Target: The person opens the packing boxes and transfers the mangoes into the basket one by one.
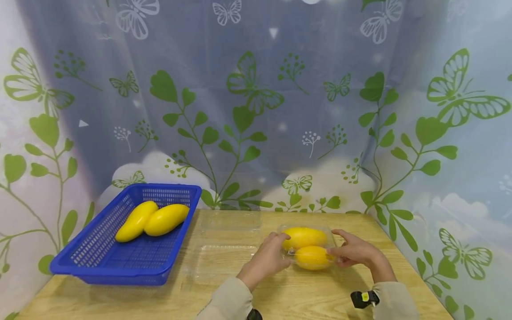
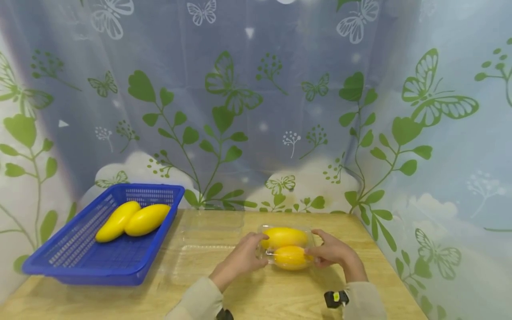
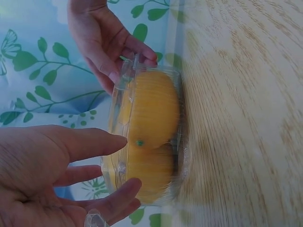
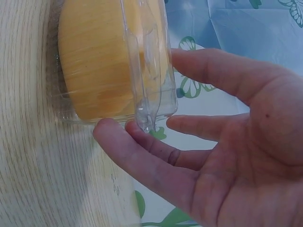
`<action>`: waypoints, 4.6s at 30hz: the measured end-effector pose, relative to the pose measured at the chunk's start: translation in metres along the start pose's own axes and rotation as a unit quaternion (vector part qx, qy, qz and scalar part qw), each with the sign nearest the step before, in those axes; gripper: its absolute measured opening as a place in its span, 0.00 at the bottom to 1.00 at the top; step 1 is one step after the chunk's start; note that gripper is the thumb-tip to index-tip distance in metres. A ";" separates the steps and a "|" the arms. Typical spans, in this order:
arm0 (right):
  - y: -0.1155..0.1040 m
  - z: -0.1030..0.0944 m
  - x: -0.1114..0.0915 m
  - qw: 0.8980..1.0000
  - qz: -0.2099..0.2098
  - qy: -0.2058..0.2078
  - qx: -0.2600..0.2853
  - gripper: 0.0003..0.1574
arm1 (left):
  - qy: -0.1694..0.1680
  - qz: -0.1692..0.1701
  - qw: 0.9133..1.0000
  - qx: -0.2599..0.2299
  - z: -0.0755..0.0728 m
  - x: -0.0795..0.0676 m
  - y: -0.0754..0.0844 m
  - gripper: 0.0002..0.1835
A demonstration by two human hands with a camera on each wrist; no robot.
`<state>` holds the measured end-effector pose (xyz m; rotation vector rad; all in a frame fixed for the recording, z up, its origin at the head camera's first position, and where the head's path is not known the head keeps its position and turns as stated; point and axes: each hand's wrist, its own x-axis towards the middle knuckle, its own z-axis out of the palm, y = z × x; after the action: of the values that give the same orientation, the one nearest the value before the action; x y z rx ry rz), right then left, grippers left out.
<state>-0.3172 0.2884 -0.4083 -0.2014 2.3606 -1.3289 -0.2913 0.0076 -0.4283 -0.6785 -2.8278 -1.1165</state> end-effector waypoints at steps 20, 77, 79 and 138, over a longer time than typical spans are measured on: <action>-0.006 0.000 -0.005 0.998 0.000 0.025 -0.049 0.58 | 0.005 -0.001 1.000 -0.009 0.000 0.002 -0.002 0.33; -0.040 0.056 0.004 0.907 -0.087 0.136 -0.389 0.47 | 0.014 0.002 1.000 0.011 0.003 0.002 -0.004 0.32; -0.041 0.058 0.005 0.907 -0.082 0.136 -0.390 0.48 | 0.015 0.002 1.000 0.011 0.003 0.003 -0.004 0.31; -0.041 0.069 0.003 0.885 -0.085 0.153 -0.430 0.48 | 0.020 0.011 1.000 0.019 0.005 0.003 -0.007 0.33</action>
<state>-0.2939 0.2119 -0.4061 -0.4881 3.1225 -0.2757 -0.2960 0.0076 -0.4358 -0.6746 -2.7933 -1.0565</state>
